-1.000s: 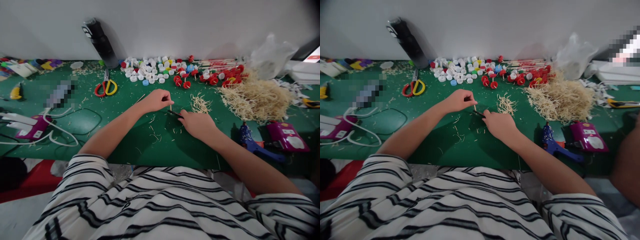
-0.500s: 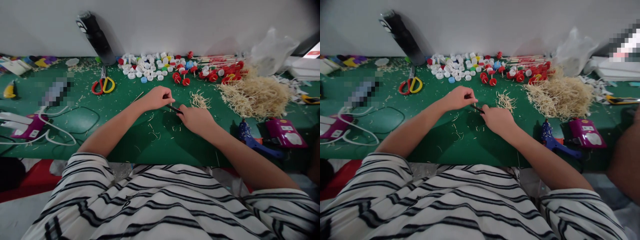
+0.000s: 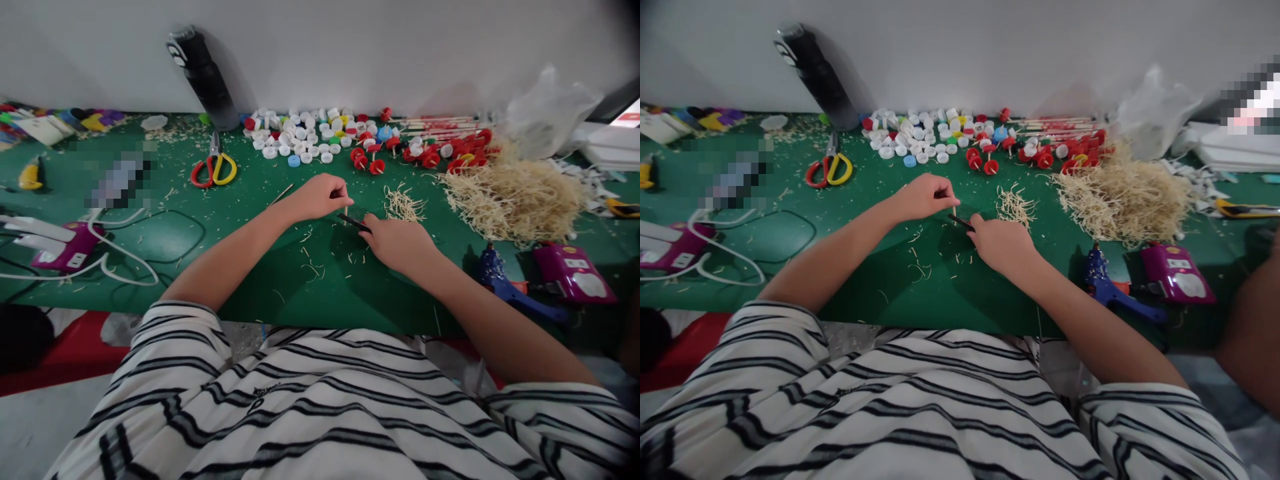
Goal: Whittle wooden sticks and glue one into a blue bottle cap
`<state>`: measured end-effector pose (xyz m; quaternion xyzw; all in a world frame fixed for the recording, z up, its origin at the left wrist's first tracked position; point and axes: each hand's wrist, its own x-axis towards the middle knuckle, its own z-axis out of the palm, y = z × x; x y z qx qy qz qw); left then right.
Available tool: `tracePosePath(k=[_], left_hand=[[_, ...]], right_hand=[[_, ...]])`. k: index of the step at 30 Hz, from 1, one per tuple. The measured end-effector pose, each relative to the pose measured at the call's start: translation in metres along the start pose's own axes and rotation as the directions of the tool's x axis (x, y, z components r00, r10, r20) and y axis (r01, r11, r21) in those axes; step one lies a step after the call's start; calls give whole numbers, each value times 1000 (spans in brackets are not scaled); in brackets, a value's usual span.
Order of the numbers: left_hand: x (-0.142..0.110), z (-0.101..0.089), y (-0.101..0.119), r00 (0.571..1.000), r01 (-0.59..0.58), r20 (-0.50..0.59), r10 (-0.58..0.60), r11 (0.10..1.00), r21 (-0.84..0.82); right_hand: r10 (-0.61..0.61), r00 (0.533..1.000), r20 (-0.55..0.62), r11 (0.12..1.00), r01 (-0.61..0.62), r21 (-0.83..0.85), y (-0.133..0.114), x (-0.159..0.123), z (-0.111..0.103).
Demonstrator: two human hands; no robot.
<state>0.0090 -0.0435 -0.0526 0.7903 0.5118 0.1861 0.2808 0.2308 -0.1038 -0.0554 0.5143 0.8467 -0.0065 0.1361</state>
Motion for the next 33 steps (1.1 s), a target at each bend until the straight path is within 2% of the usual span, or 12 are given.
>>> tracePosePath(k=[6, 13, 23, 33], left_hand=[[2, 2, -9, 1000, -14, -16, 14, 1000, -16], [1, -2, -1, 1000, -11, 21, 11, 1000, -2], [1, 0, 1, 1000, 0, 28, 1, 1000, -31], [1, 3, -10, 1000, -24, 5, 25, 996, -84]], right_hand=[[-11, 1000, 5, 1000, 11, -27, 4, -6, 6], [-6, 997, -76, 1000, 5, -12, 6, 3, 7], [-4, 999, -36, 1000, 5, 19, 2, 6, 5], [-15, 1000, 15, 1000, 14, 27, 0, 4, -3]])
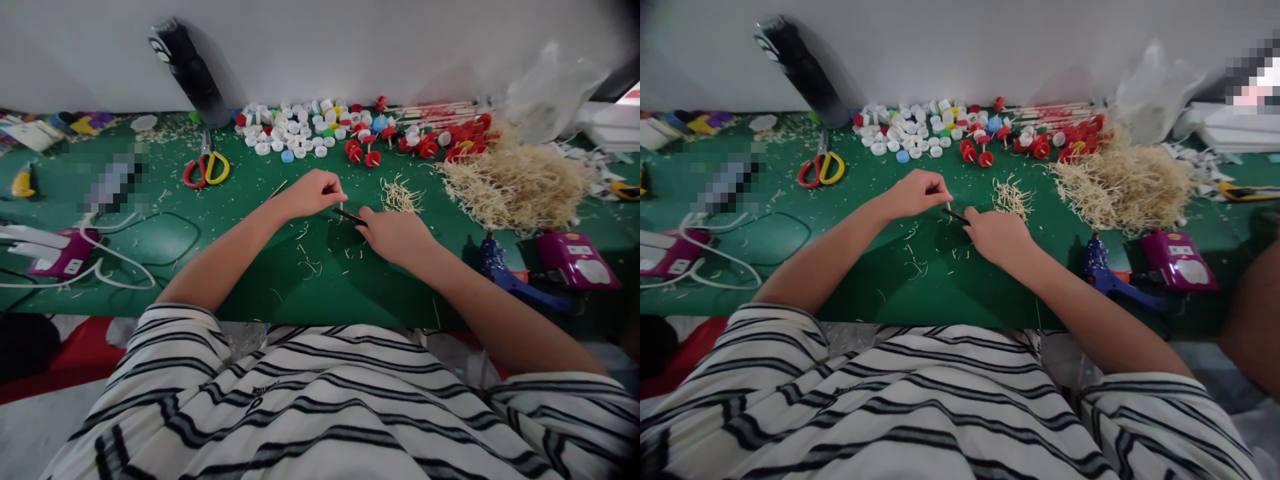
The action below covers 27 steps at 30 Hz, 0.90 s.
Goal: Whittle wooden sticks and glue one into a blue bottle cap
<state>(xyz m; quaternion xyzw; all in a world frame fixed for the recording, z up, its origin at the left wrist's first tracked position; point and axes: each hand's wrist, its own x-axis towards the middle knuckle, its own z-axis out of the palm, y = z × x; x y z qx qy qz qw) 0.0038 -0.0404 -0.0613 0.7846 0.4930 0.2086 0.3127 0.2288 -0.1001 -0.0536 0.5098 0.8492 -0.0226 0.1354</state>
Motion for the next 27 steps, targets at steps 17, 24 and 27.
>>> tracePosePath(k=[17, 24, 27], left_hand=[[2, 0, -5, 999, 33, -13, -34, 999, -26], [2, 2, 3, 1000, -11, -10, 11, 1000, 2], [2, 0, 2, 1000, -8, 3, 7, 1000, 15]], right_hand=[[4, 1000, 3, 999, -4, -46, 6, -10, 9], [-4, 995, -96, 1000, 1, -30, 0, 1, 10], [1, 994, -106, 1000, -4, -29, -1, 1, 12]])
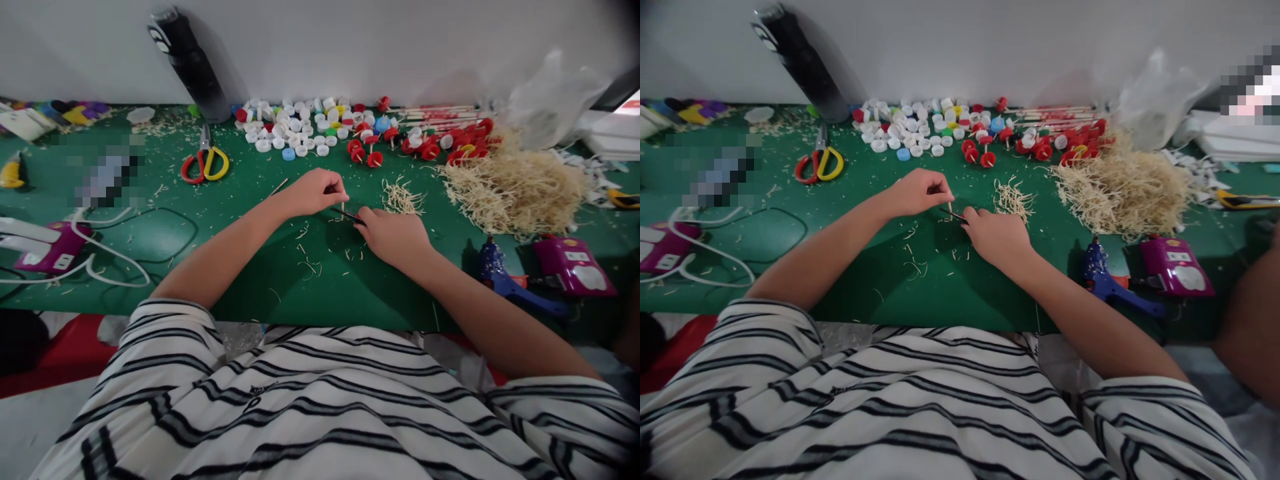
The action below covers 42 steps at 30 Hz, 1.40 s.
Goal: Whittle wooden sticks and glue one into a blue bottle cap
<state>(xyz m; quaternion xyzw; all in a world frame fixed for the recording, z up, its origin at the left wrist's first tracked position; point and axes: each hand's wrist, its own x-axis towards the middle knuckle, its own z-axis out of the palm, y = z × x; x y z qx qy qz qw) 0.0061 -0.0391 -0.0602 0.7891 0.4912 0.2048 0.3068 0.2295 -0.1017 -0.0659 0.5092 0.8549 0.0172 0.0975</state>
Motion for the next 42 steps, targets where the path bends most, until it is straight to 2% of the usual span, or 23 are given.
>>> tracePosePath(k=[9, 17, 25, 36, 42], left_hand=[[3, 2, -2, 1000, -22, 4, 22, 1000, -1], [3, 4, 1, 1000, -12, -9, 12, 1000, -11], [7, 7, -7, 999, -40, -24, 39, 999, -27], [-4, 1, -3, 1000, 14, -6, -15, 999, -34], [-4, -3, -11, 999, 46, -12, -47, 998, -43]], right_hand=[[25, 999, -45, 999, -23, 48, 4, 1, -4], [25, 999, 22, 995, -27, 96, 5, 3, -6], [33, 999, 36, 995, -37, 89, 3, 1, -10], [16, 998, 64, 995, -22, 99, 3, -1, -9], [4, 996, 92, 1000, -7, 29, 3, -8, -7]])
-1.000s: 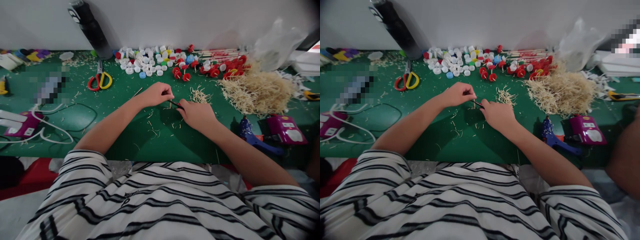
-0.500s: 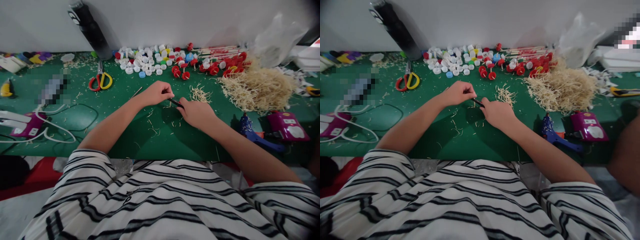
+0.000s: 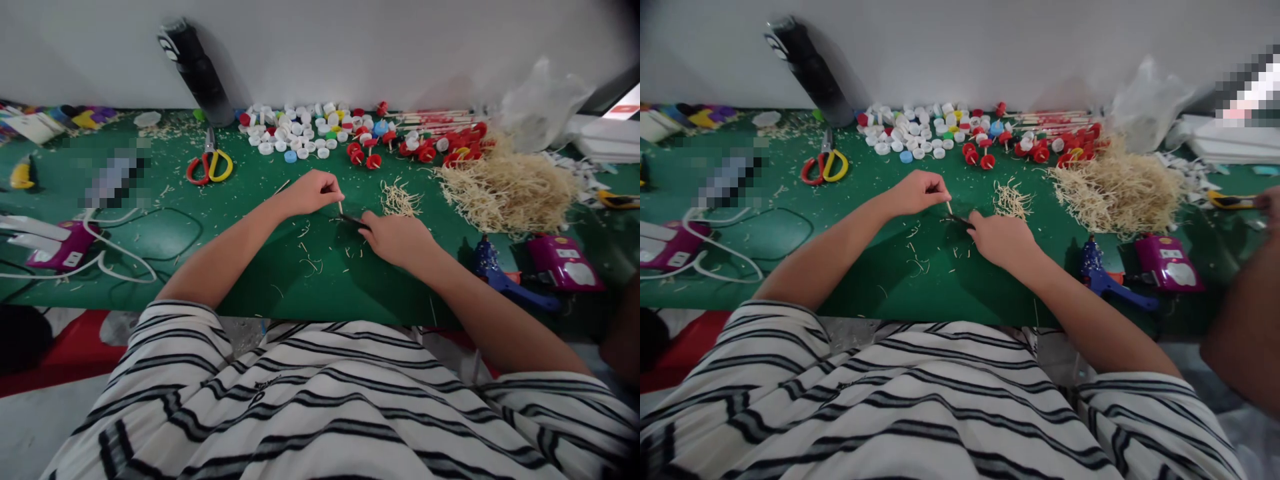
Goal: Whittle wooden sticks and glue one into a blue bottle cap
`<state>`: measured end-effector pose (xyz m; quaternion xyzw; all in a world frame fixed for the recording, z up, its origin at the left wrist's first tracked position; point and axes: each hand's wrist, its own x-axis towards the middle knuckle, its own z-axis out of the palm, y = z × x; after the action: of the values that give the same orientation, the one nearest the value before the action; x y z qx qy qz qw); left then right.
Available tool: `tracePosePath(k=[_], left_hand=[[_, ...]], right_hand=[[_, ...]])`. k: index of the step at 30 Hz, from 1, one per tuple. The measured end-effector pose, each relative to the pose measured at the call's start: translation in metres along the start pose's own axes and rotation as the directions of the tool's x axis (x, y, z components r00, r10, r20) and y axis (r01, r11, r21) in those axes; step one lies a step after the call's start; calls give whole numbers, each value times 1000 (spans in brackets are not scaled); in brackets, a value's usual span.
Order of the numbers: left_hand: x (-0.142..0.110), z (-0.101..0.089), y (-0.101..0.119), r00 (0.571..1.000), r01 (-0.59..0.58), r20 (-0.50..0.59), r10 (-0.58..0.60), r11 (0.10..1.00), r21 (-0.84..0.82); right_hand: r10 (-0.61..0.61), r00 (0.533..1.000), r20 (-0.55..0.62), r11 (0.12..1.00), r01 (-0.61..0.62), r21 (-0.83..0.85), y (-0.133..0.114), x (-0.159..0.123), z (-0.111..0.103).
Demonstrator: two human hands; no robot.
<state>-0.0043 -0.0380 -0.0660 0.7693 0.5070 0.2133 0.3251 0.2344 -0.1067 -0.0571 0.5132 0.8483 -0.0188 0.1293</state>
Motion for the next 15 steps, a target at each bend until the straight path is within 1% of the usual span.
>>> tracePosePath(k=[2, 4, 7, 12, 15], left_hand=[[1, -2, -4, 999, 44, -6, -44, 999, -6], [2, -3, -5, 998, 60, 3, -59, 998, -15], [3, -1, -2, 1000, 26, 1, -26, 1000, -14], [6, 3, -3, 999, -29, -31, 29, 1000, 10], [9, 5, -8, 999, -34, -37, 33, 999, -26]], right_hand=[[-7, 1000, 12, 999, 7, -37, 1, -2, 2], [-2, 1000, 11, 999, 2, -53, 2, -3, 3], [2, 1000, -3, 999, -2, -33, 4, 0, 3], [19, 995, -98, 1000, -16, 24, 4, 10, 2], [16, 996, -88, 999, -13, 30, 2, 13, 2]])
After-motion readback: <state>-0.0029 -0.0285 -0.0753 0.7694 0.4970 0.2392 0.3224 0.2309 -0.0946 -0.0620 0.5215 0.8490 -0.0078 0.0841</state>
